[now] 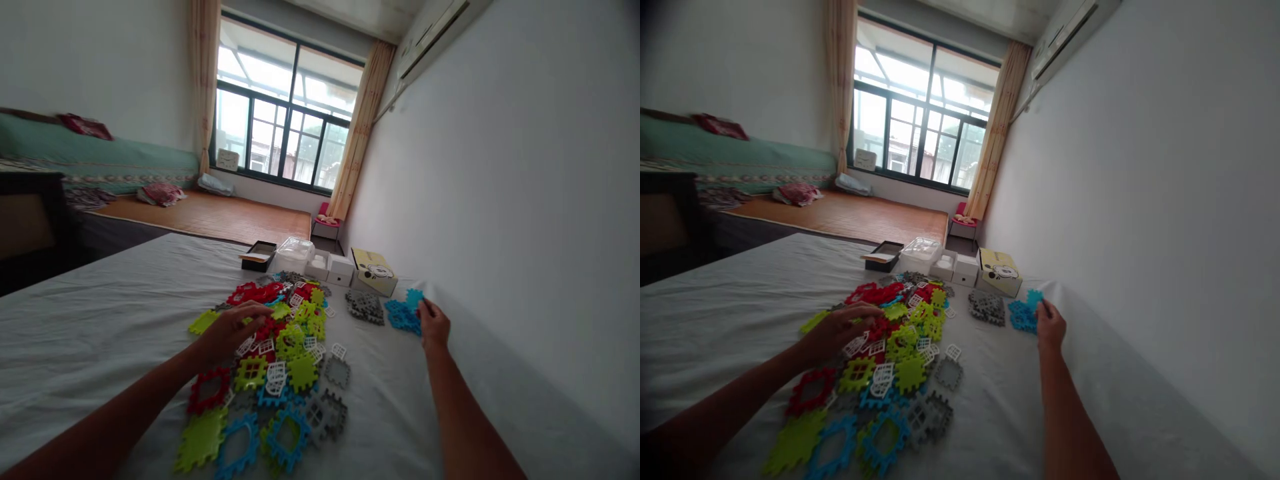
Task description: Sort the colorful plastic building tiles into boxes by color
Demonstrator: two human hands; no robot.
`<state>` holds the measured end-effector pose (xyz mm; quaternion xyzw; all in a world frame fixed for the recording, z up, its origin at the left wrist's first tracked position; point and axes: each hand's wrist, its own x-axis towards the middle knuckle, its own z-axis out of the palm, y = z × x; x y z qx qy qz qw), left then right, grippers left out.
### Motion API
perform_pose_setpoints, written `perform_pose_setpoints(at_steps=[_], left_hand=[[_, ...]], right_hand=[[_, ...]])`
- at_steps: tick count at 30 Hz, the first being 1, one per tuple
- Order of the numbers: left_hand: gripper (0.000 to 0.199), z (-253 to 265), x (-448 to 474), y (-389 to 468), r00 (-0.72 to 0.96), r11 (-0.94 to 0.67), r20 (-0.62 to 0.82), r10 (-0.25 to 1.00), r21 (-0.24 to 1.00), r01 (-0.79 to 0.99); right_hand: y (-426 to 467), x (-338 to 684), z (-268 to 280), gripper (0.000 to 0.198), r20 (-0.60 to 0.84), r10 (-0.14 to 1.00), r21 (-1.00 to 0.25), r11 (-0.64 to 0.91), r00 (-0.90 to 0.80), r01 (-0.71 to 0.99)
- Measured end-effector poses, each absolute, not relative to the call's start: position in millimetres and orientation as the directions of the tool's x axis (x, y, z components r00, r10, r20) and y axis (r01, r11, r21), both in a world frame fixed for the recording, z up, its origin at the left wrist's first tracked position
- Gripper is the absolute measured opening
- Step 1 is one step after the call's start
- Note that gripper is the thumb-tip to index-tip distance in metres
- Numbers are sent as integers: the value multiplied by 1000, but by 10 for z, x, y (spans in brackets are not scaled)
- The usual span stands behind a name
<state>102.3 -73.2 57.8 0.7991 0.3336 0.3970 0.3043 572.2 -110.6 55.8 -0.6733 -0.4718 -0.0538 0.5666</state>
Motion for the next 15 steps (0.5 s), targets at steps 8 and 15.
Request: perform_pose_setpoints(at_steps=[8,15], left_hand=[[35,504,853,-521,388,-577,447,806,741,345],[33,397,761,-460,331,-584,481,812,664,467]], right_hand=[[-1172,6364,166,48,485,343,-803,-191,804,565],[-1095,6516,-6,41,417,358,-766,-356,836,535]])
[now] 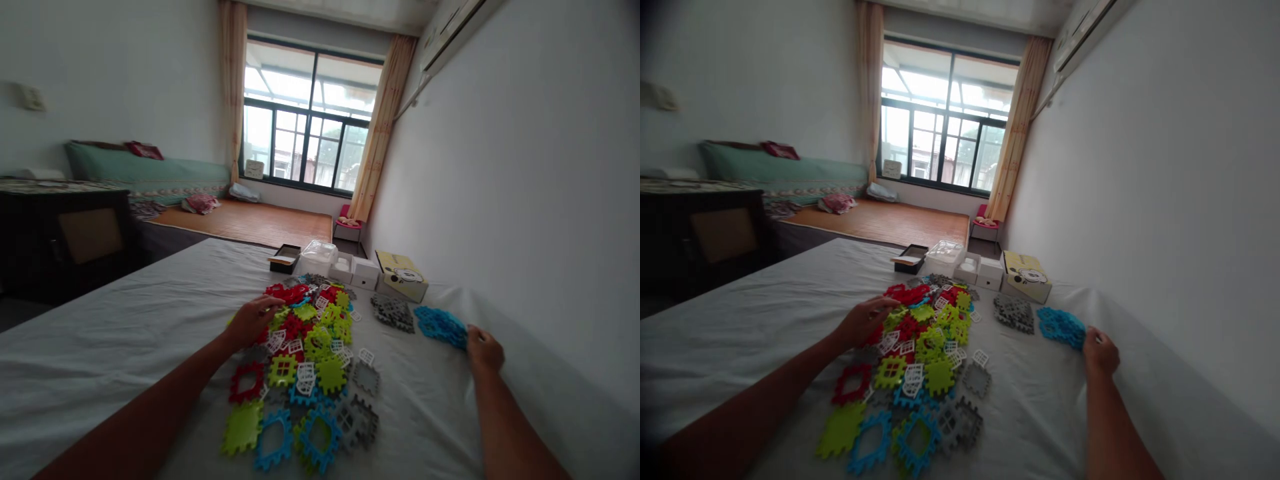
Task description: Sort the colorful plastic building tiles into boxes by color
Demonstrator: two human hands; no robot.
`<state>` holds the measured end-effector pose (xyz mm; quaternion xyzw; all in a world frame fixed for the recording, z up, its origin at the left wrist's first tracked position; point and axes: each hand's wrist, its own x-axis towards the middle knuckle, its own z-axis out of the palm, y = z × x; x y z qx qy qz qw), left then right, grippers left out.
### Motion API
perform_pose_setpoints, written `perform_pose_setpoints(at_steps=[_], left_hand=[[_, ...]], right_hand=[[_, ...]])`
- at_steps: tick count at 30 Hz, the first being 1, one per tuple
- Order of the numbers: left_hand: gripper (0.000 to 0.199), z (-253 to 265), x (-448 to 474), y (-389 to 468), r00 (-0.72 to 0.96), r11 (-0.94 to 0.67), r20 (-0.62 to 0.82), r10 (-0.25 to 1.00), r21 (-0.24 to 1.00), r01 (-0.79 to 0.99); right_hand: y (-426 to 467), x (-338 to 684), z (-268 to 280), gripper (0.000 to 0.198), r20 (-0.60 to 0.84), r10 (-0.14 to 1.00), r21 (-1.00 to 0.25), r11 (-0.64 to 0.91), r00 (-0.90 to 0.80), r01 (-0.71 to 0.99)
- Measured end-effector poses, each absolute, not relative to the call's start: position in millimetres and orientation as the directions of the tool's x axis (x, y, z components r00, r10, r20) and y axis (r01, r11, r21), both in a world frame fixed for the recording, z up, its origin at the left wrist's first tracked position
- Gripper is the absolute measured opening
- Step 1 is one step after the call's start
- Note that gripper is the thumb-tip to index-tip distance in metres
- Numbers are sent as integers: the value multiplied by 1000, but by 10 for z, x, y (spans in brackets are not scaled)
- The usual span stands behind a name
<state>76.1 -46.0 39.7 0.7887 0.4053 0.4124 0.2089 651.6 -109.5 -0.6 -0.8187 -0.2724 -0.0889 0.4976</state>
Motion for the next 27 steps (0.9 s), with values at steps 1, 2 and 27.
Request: perform_pose_setpoints(at_steps=[1,2,27], left_hand=[[31,380,757,-465,335,-597,495,802,630,497],[30,364,756,-471,346,-614,512,787,590,525],[21,419,1056,-630,433,-767,635,640,488,417]], right_hand=[[-1098,6511,-5,43,424,358,-760,-359,832,542],[-1096,6497,-2,45,449,357,-747,-353,819,563],[-1109,4297,400,29,607,794,-448,392,-49,804]])
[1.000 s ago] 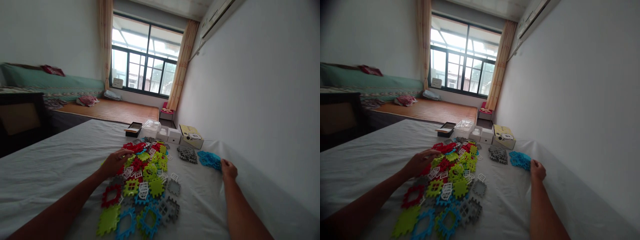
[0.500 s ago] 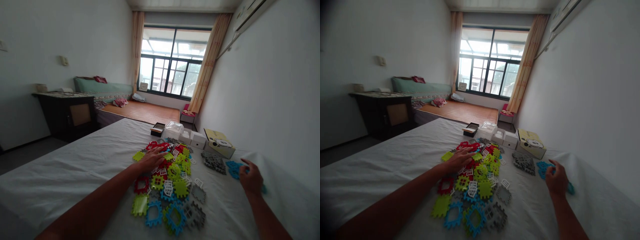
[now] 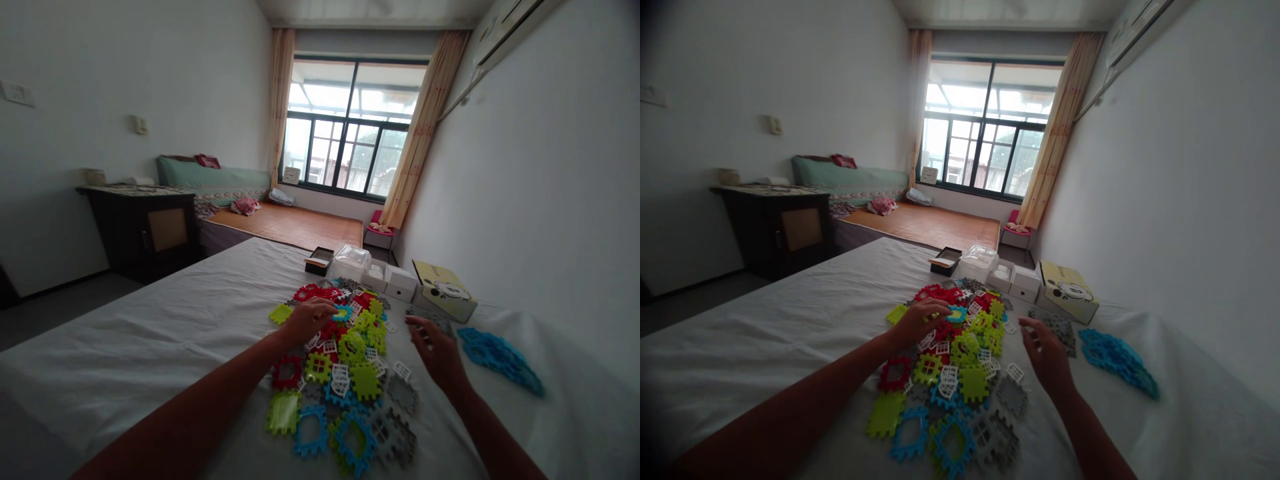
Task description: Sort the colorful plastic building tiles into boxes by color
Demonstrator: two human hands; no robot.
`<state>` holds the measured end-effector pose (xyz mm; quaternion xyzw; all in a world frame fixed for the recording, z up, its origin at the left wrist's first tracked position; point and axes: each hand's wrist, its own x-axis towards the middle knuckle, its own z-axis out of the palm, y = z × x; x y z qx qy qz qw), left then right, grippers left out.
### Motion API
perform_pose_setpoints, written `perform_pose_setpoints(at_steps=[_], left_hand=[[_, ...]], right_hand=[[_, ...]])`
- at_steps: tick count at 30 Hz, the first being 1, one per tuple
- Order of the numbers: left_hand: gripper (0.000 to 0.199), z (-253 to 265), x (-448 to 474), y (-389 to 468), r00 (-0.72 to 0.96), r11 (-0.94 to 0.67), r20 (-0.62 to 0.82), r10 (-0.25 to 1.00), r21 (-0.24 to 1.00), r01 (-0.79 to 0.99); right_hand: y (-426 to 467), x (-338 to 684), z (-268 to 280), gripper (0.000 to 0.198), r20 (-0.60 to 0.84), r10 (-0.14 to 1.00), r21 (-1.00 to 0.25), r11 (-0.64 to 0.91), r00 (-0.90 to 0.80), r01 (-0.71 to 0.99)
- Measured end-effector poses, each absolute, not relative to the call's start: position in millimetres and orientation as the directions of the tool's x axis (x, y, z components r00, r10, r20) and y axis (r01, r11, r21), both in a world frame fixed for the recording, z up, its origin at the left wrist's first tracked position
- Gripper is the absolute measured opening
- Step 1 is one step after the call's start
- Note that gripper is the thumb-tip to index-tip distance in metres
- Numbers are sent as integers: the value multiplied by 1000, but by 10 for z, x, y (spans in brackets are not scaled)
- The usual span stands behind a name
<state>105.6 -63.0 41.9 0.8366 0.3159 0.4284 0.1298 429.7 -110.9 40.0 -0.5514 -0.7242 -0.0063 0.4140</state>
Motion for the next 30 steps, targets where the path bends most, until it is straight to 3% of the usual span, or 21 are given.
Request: perform_pose_setpoints(at_steps=[5,8,10,13,16,18,20,22,26,30], left_hand=[[18,414,1273,-882,575,-813,605,551,544,207],[23,427,1292,-976,626,-817,580,521,552,168],[25,456,1250,-995,646,-818,563,515,548,174],[25,483,1167,-963,662,-822,540,520,527,217],[24,452,1133,-883,680,-829,519,518,501,249],[24,412,1144,-839,696,-839,512,504,484,251],[23,387,1168,-828,708,-845,508,490,477,243],[23,401,1193,-864,724,-847,498,477,481,227],[24,564,1255,-1051,798,-838,440,413,527,143],[34,741,1342,-1292,905,-808,321,279,588,40]], right_hand=[[-1359,3681,476,33,503,807,-525,570,-310,632],[-1361,3647,477,25,501,804,-548,581,-319,602],[-1258,3824,475,25,486,845,-610,511,-224,605],[-1020,4399,459,36,488,864,-763,355,123,540],[-886,5205,395,48,462,691,-866,218,556,449],[-912,5706,319,48,450,515,-870,67,729,489],[-988,6069,222,44,461,382,-844,-89,801,529],[-1053,6274,117,38,463,322,-825,-184,826,534],[-1059,6388,-48,31,444,308,-808,-268,842,524],[-990,6415,-100,35,474,298,-767,-322,829,554]])
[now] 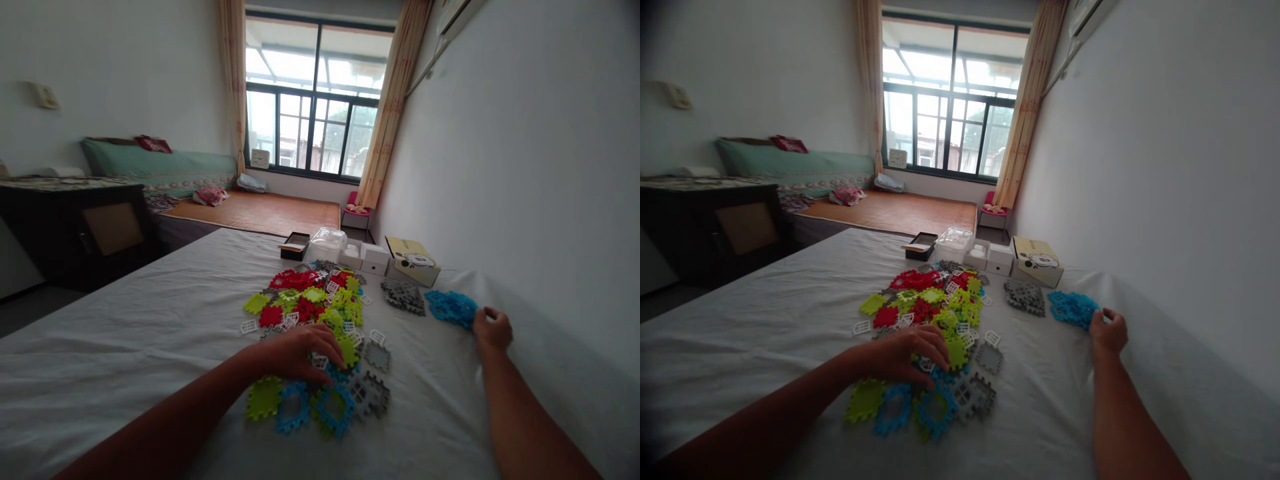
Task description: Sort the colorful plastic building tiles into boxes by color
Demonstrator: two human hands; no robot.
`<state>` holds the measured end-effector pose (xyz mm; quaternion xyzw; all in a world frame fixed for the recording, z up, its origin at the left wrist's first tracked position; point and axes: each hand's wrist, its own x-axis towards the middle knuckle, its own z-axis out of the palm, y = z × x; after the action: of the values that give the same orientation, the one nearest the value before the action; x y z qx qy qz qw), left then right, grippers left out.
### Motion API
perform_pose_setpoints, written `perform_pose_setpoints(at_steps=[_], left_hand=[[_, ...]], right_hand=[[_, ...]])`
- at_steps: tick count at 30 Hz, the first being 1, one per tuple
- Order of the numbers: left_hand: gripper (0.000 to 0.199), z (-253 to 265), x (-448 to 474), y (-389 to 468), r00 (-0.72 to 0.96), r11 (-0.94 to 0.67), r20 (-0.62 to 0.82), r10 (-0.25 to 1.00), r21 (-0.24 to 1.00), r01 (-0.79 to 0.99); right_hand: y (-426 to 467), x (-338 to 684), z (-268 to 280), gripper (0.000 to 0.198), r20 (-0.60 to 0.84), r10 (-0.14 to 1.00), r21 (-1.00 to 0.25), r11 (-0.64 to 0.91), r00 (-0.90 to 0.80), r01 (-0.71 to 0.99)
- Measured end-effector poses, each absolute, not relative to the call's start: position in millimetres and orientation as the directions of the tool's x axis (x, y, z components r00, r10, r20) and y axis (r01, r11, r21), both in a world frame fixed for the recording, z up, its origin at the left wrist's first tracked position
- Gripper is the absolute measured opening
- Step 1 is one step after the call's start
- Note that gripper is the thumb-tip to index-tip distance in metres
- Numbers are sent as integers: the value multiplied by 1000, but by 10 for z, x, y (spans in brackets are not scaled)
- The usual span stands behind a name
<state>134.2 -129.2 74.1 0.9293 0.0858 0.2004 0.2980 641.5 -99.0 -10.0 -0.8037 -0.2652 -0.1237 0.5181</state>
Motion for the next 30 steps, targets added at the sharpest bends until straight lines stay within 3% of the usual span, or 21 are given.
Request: perform_pose_setpoints(at_steps=[4,7,11,18,22,30], left_hand=[[59,743,1406,-1474,968,-853,216,128,523,-4],[57,680,1416,-1505,966,-898,227,122,441,10],[50,619,1380,-1391,935,-923,249,251,353,153],[61,524,1263,-1121,804,-863,322,501,256,435],[60,485,1206,-1011,719,-797,350,601,334,503],[38,458,1128,-788,441,-579,387,810,647,496]], right_hand=[[-935,6362,-71,41,524,303,-735,-310,796,603],[-908,6226,-42,40,572,360,-695,-265,737,669],[-892,6004,-6,40,646,455,-593,-207,613,778],[-834,5743,42,36,701,573,-474,-68,423,878],[-813,5574,93,33,720,613,-434,32,325,901],[-840,5143,212,29,717,680,-401,226,151,888]])
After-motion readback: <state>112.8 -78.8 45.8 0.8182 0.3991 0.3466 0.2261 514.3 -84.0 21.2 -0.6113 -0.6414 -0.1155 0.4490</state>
